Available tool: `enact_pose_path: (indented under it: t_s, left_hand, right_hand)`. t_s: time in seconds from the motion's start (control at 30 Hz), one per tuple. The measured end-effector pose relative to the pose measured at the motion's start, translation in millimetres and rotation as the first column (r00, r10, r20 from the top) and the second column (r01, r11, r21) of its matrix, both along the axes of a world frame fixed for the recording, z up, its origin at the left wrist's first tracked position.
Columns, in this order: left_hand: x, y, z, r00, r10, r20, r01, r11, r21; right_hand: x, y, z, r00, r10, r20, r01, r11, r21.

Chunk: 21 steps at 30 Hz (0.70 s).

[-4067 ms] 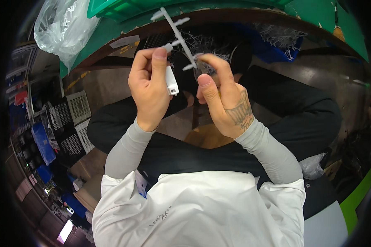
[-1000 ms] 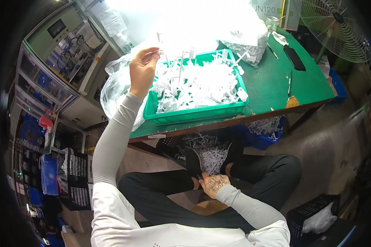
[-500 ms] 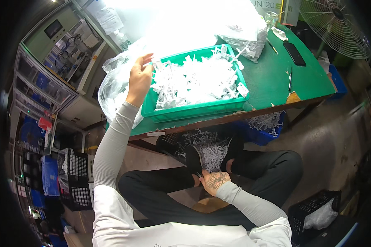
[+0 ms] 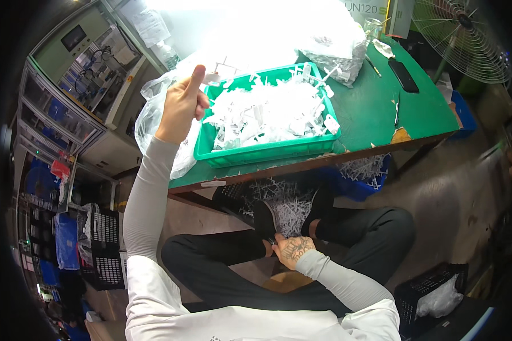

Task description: Removing small plastic parts from a sprue or mold frame using pliers and organizing them.

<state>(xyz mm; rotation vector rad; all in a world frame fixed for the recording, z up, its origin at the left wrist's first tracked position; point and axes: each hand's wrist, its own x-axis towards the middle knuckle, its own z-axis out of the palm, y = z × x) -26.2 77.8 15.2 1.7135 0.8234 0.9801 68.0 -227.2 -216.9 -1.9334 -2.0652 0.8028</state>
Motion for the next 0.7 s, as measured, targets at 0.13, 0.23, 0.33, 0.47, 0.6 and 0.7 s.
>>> enact_pose_path:
  t_s: [0.13,0.23,0.33,0.47,0.6,0.7]
  left_hand:
    - [-7.4,-30.3,-0.7,0.960,-0.053,0.275,0.107,0.977,-0.184]
    - [-16.1,-62.2,-33.8,0.877,-0.134,0.462,0.276,0.927,-0.254]
    - [-43.5,-106.0,-81.0,0.940,-0.069,0.335,0.192,0.917,-0.350]
    - [-51.4,-159.1,-129.1,0.900,-0.032,0.434,0.192,0.924,-0.330]
    - [-52.1,-180.1,-145.3,0.935,-0.051,0.351,0.177,0.924,-0.339]
    - [-53.4,-186.8,-151.1,0.930,-0.036,0.366,0.206,0.876,-0.436]
  right_hand:
    - [1.2,1.6,9.0,0.998,-0.031,-0.052,0.031,0.999,-0.006]
    - [6.7,5.6,20.5,0.979,-0.125,-0.160,0.129,0.992,0.012]
    - [9.7,15.7,35.4,0.851,-0.198,-0.486,0.296,0.946,0.132]
    - [13.9,23.9,61.4,0.621,-0.153,-0.769,0.365,0.925,0.110]
    - [17.1,20.3,64.0,0.615,-0.187,-0.766,0.373,0.925,0.073]
    - [15.8,22.2,58.4,0.702,-0.148,-0.697,0.371,0.911,0.181]
